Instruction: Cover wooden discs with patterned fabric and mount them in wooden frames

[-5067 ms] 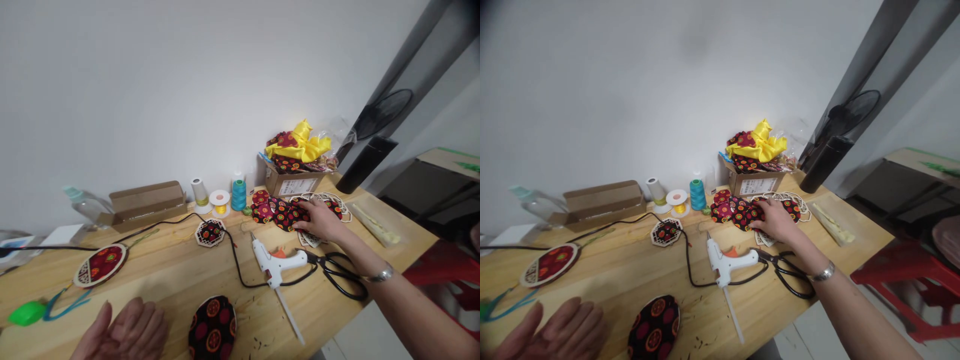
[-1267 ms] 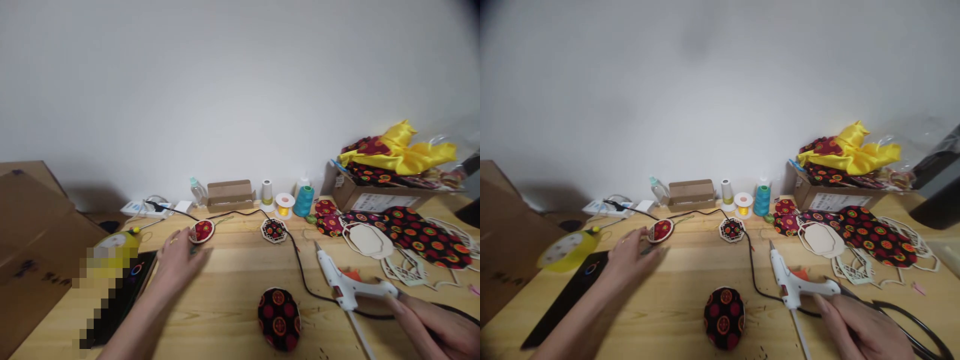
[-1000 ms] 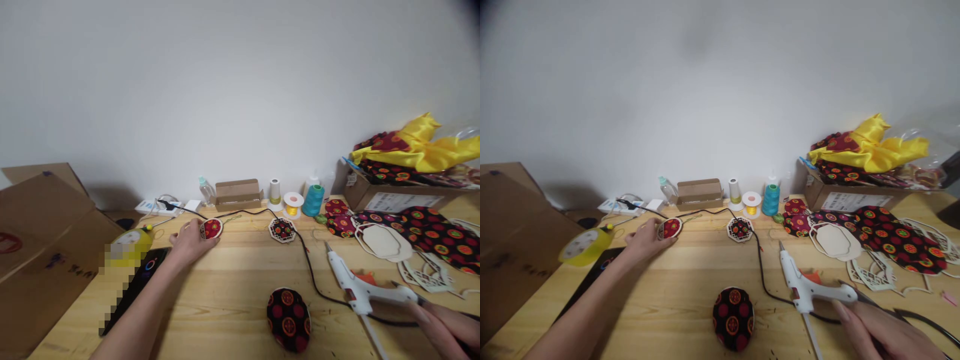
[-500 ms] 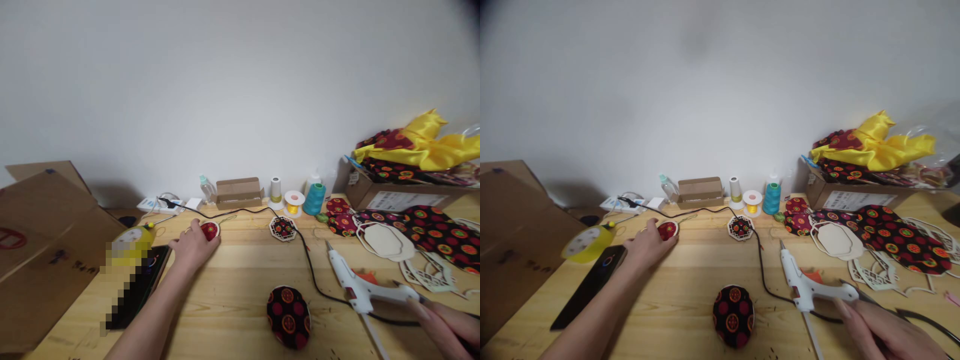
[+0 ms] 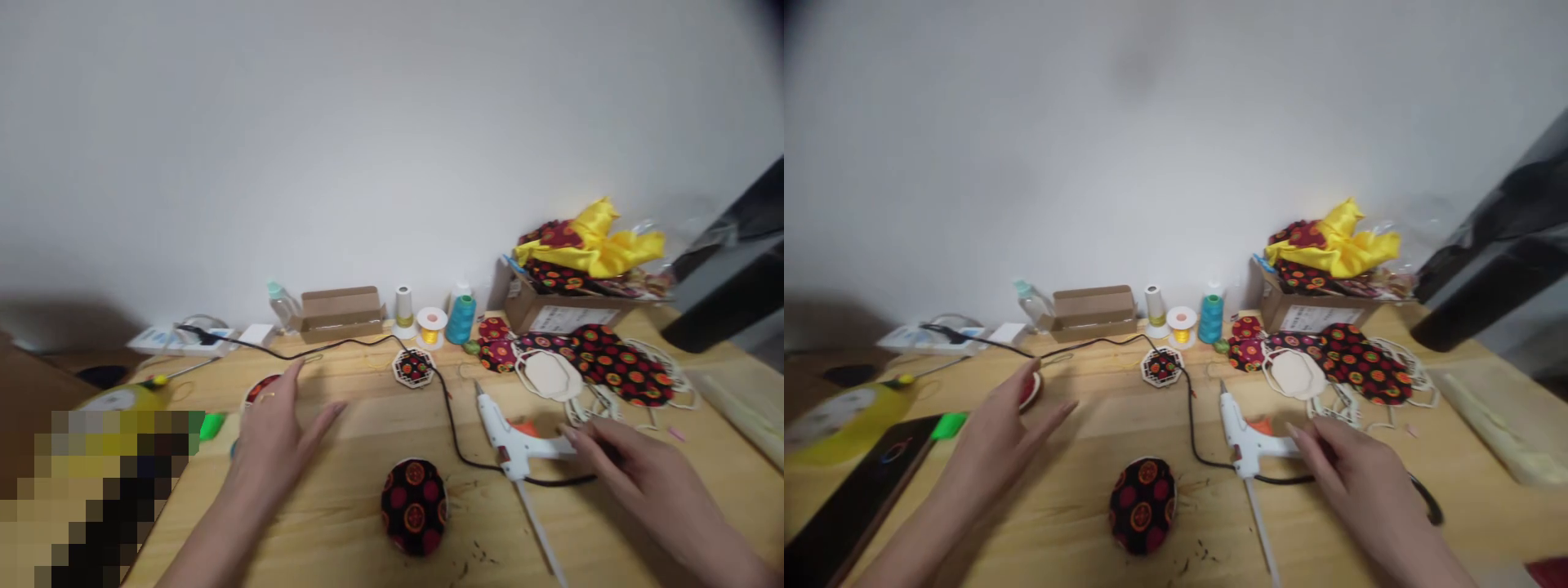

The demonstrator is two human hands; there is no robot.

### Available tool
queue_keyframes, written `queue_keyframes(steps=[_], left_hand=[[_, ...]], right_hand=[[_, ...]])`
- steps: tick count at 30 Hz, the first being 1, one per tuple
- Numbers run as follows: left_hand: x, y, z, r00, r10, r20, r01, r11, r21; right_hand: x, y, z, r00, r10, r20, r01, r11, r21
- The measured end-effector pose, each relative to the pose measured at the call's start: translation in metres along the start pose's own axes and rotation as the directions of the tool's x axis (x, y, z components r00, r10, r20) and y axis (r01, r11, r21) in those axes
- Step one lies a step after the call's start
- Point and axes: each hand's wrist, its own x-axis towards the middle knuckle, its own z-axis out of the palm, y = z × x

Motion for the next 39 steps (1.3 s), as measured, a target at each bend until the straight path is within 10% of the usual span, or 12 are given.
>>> queue_keyframes(steps=[3, 7, 19, 39], left_hand=[[-0.024, 0.023, 0.015, 0.983, -0.083, 0.163, 0.166, 0.786, -0.596], [-0.048, 0.042, 0.041, 0.978, -0.095, 0.187, 0.207, 0.569, -0.796], [-0.055, 0.033, 0.065, 0.996, -0.066, 0.051, 0.081, 0.607, -0.791], [-0.058, 0.028, 0.069, 0.997, -0.027, 0.074, 0.073, 0.670, -0.739]], right_hand=[[0.024, 0.022, -0.008, 0.995, 0.057, 0.077, -0.039, 0.973, -0.226], [0.050, 0.055, -0.009, 0.990, 0.128, 0.051, -0.103, 0.935, -0.340], [0.087, 0.046, 0.015, 0.918, 0.388, 0.081, -0.351, 0.891, -0.288], [0.091, 0.048, 0.001, 0.837, 0.491, 0.240, -0.547, 0.736, 0.399]])
